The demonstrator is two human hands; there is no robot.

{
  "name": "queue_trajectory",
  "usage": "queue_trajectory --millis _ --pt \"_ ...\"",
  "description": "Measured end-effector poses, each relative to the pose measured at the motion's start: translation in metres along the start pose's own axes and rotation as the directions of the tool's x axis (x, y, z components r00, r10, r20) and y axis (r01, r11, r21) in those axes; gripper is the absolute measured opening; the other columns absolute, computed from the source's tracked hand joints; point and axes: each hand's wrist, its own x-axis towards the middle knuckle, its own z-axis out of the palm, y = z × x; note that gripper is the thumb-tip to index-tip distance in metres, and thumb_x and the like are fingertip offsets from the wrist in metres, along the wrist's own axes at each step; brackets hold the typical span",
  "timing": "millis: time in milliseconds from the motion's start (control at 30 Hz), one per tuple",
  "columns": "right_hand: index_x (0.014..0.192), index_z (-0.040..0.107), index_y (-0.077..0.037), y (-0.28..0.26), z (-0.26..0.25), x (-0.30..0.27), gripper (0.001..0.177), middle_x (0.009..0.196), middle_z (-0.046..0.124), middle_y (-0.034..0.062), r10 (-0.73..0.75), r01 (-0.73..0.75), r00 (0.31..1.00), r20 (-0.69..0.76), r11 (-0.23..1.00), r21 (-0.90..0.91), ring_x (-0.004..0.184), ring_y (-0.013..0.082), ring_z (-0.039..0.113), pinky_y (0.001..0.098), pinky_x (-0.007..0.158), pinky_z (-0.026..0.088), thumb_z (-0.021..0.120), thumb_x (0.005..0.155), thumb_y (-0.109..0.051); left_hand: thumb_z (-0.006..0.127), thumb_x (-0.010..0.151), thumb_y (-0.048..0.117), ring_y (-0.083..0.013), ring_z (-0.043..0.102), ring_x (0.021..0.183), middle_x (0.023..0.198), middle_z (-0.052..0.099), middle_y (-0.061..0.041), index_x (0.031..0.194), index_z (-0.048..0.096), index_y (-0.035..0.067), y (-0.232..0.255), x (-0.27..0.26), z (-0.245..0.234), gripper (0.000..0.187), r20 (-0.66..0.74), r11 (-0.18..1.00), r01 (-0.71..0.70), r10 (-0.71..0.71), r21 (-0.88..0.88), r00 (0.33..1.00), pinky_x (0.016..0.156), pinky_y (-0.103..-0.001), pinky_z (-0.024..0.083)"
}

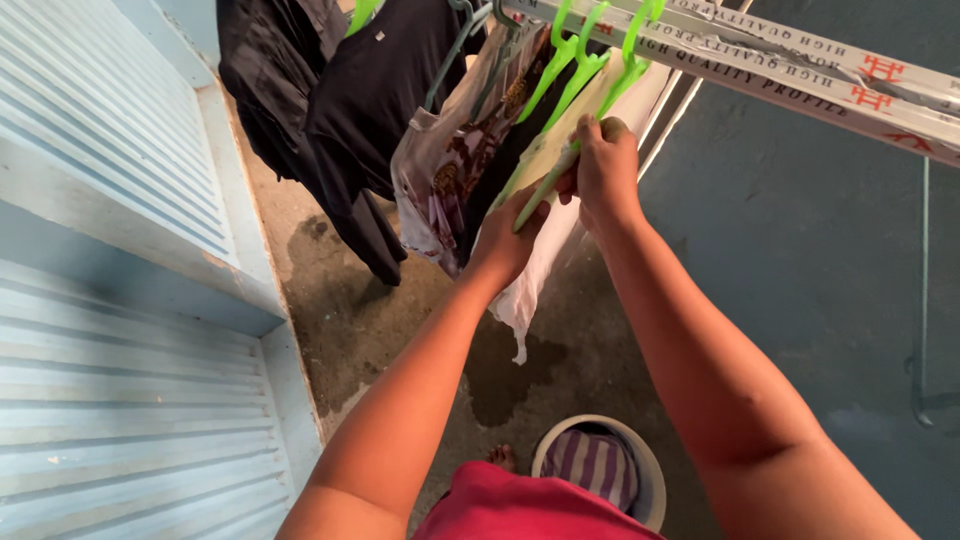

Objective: The person carries a bucket of wet clothes from an indoor area to an outdoor balcony. They take clothes from the bucket, place them on hangers, and hang them on a clothesline.

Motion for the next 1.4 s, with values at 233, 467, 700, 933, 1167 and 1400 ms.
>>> queue_trajectory --millis 233,467,700,933,1167,1400 --pt "0.087 0.054 0.001 -0.012 -0.012 -0.014 0.034 0.06 0.052 0.0075 -0.094 0.094 0.996 0.005 0.995 -0.032 0.035 0.018 0.046 0.035 0.031 0.036 0.052 0.107 -0.026 0.059 0.102 0.012 -0.0271 0.073 0.103 0.114 0.073 -0.014 0.134 0.064 0.007 0.014 -0.013 0.013 0.033 -0.116 0.959 -0.283 0.282 0.005 0.952 0.086 -0.034 0.055" --pt "0.095 0.07 0.001 -0.088 -0.056 0.018 0.028 0.091 0.068 0.0157 -0.782 0.521 0.482 0.396 -0.108 -0.847 0.096 0.0369 0.065 0.0585 0.102 0.046 0.089 0.088 -0.018 0.059 0.099 0.014 -0.0376 0.071 0.108 0.114 0.073 -0.024 0.127 0.067 -0.001 0.017 -0.012 0.006 0.033 -0.109 0.948 -0.306 0.315 0.087 0.943 0.091 -0.04 0.055" --pt "0.118 0.071 0.002 -0.122 -0.067 0.051 0.045 0.125 0.065 0.0226 -0.594 0.75 0.532 0.603 0.001 -0.661 0.118 0.0408 0.059 0.0463 0.099 0.049 0.092 0.083 -0.016 0.06 0.1 0.028 -0.0368 0.072 0.107 0.113 0.073 -0.024 0.126 0.066 -0.001 0.013 -0.005 0.0 0.04 -0.077 0.971 -0.229 0.234 0.066 0.969 0.092 -0.04 0.054" --pt "0.112 0.073 0.004 -0.128 -0.076 0.067 0.043 0.093 0.072 0.0191 -0.445 0.685 0.688 0.573 0.135 -0.716 0.081 0.0281 0.072 0.037 0.071 0.057 0.093 0.081 -0.018 0.06 0.103 0.028 -0.0392 0.067 0.114 0.122 0.069 -0.023 0.135 0.062 0.001 0.001 -0.013 0.022 0.042 -0.018 0.935 -0.324 0.33 0.145 0.944 0.097 -0.042 0.052" --pt "0.11 0.075 0.003 -0.112 -0.068 0.082 0.041 0.094 0.073 0.0193 -0.452 0.674 0.696 0.558 0.144 -0.724 0.082 0.0292 0.071 0.0401 0.071 0.057 0.095 0.088 -0.026 0.063 0.101 0.032 -0.0391 0.063 0.121 0.129 0.066 -0.021 0.14 0.059 0.005 -0.019 0.003 0.013 0.048 -0.036 0.941 -0.277 0.289 0.192 0.957 0.101 -0.043 0.049" --pt "0.107 0.076 -0.004 -0.125 -0.083 0.086 0.044 0.096 0.073 0.0181 -0.367 0.74 0.635 0.68 0.032 -0.672 0.089 0.0349 0.069 0.0469 0.076 0.053 0.096 0.079 -0.032 0.062 0.102 0.032 -0.0361 0.061 0.129 0.137 0.066 -0.018 0.144 0.058 0.011 -0.028 0.003 0.014 0.048 0.014 0.947 -0.282 0.283 0.153 0.959 0.107 -0.042 0.047"
